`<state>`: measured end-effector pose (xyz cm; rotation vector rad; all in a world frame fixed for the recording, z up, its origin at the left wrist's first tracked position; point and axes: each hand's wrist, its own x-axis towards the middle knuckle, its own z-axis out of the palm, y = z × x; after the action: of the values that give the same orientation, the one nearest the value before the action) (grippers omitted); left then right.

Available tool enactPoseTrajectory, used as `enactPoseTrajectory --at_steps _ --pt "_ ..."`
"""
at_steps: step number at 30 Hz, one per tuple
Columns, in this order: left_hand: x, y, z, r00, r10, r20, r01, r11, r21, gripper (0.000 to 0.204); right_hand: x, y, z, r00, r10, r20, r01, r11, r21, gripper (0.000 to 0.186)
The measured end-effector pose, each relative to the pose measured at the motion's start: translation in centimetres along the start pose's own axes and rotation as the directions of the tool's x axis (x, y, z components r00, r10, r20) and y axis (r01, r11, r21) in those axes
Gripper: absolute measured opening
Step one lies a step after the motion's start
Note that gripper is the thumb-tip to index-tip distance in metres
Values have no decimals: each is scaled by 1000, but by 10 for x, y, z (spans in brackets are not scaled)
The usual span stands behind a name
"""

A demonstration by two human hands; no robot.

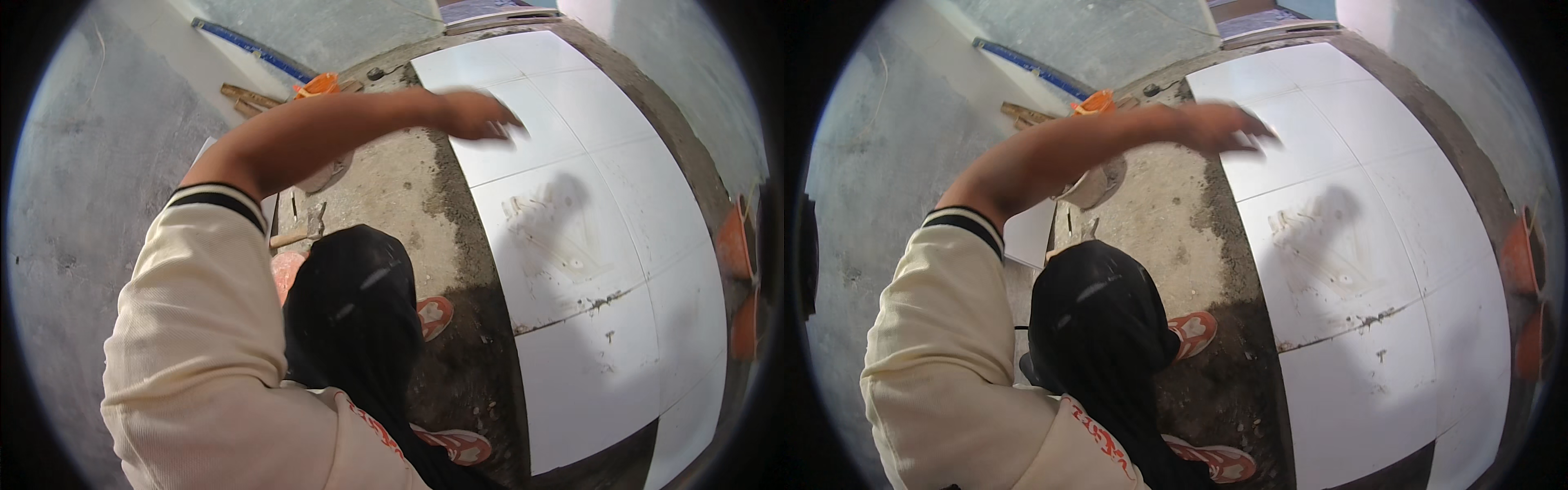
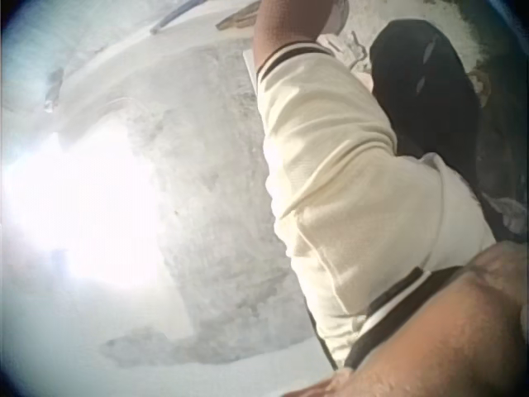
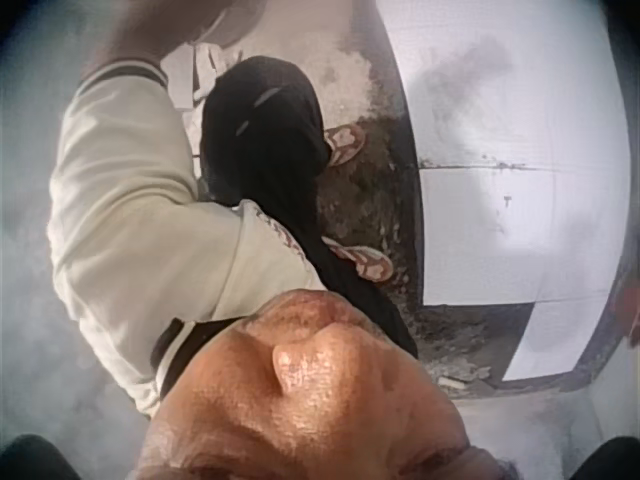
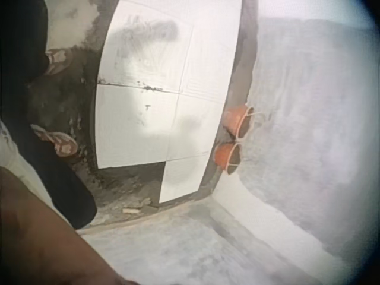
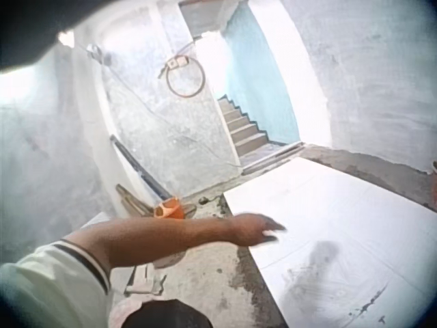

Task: The person spreads cement on the floor and a tile using a trowel, then places the tile on the floor and taps it with a mallet to secure it. The person also cleans the tile surface with a brush.

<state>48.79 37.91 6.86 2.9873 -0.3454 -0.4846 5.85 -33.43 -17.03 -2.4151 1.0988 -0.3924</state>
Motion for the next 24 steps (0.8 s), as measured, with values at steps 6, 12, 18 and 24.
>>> enactPoseTrajectory --at_steps 6,12,18,24 --pt "-144 -312 -15 642 -560 -524 534 816 -220 46 57 -53 -20 989 -139 -44 140 990 31 56" --pt "-196 -432 92 203 -973 -110 387 183 -904 36 79 -213 -26 933 -356 43 343 921 187 54" --pt "-152 -521 187 36 -995 -97 231 102 -968 37 92 -291 -38 867 -470 164 485 872 -66 46" --pt "-127 -638 214 -176 -960 218 -409 -130 -903 37 71 -378 -24 824 -454 340 532 826 -187 36"
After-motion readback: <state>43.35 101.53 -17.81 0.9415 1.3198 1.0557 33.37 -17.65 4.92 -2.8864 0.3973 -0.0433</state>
